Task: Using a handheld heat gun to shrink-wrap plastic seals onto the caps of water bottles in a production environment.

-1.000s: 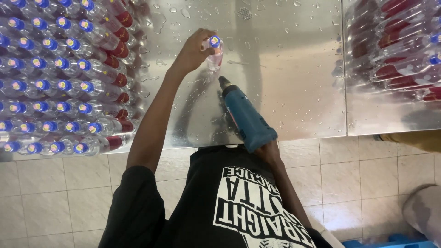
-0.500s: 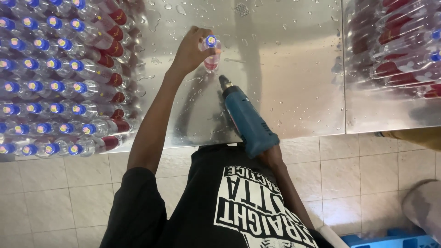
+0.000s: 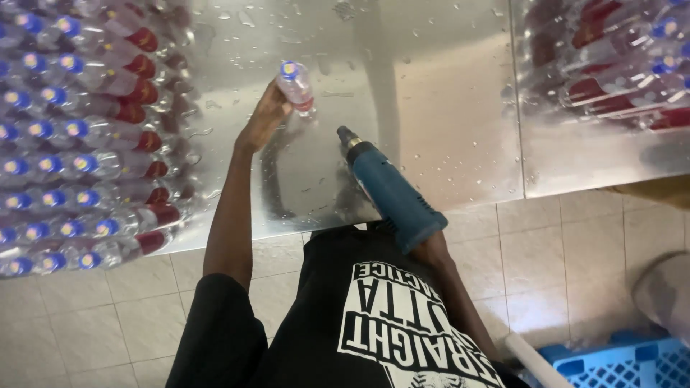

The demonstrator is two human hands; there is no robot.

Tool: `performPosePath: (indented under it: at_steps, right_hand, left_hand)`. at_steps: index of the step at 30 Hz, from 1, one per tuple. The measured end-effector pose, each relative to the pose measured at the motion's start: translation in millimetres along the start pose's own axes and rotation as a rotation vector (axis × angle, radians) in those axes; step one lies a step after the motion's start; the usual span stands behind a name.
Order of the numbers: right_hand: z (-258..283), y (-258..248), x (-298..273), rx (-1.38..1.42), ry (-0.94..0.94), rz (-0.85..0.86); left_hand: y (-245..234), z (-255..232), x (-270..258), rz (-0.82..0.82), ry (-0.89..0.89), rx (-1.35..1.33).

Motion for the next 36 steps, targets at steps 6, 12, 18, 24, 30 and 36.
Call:
performPosePath:
  at_steps: [6, 12, 18, 24, 30, 36]
  right_hand:
    - [-41, -48, -13, -0.111, 0.048, -0.078]
    - [-82, -97, -33, -0.237, 0.117, -0.183]
    - [-128, -143, -62, -0.292, 0.156, -0.219]
    - [-206, -174, -124, -0.235, 0.579, -0.214]
    - [-230, -206, -182, 0.165, 1.157, -0.394]
    - [-238, -208, -204, 0.279, 1.249, -0.490]
  left_hand:
    - [-1, 52, 40, -0.164, 0.026, 0.086]
    - [95, 97, 85, -0.305, 0.054, 0.415]
    - [273, 168, 145, -0.201, 0.266, 0.507]
    - [458, 165, 171, -0.030, 0.464, 0.372]
    - [555, 190, 202, -0.206, 0.380, 0.620]
    - [587, 208, 222, -0.371, 0.545, 0.565]
Point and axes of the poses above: each hand's wrist, its own x-axis towards the middle knuckle, its own y-axis out of the palm, z = x × y, the point moved 8 cm from there along x, towards the middle knuckle, and after that the axes turned 4 degrees about -z, right-handed, at the moved point
